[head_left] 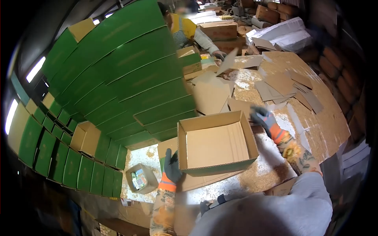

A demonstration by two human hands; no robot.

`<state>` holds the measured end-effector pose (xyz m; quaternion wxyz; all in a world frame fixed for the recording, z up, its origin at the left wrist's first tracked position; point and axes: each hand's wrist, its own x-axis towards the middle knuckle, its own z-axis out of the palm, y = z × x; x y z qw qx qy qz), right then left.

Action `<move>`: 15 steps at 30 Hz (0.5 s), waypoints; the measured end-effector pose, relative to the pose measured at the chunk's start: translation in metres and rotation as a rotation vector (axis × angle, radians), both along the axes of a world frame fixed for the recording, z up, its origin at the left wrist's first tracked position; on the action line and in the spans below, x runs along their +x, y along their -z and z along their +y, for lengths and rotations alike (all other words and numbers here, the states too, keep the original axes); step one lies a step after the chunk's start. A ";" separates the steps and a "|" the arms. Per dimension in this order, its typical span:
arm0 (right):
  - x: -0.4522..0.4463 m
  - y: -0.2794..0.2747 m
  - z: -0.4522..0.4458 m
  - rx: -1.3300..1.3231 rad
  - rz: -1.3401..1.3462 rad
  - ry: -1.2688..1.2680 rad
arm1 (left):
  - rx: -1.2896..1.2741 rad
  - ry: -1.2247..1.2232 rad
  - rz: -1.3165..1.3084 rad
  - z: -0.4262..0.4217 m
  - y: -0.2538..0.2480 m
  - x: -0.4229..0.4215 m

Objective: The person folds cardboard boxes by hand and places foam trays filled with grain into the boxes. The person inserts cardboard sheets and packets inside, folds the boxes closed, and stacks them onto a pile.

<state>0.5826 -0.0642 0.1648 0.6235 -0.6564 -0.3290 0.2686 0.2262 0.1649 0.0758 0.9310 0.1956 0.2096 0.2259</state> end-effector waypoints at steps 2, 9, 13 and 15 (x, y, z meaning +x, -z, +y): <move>-0.007 0.018 -0.037 -0.101 0.092 -0.412 | 1.159 -0.009 0.238 -0.004 0.002 0.008; -0.064 0.088 0.002 -0.265 -0.079 -0.135 | 1.122 0.403 0.820 0.008 0.035 0.055; -0.046 0.074 -0.016 -0.231 0.146 -0.308 | 0.991 0.298 0.484 -0.044 -0.062 0.056; -0.037 0.064 -0.022 -0.045 0.385 -0.367 | 0.863 0.287 0.403 -0.048 -0.092 0.058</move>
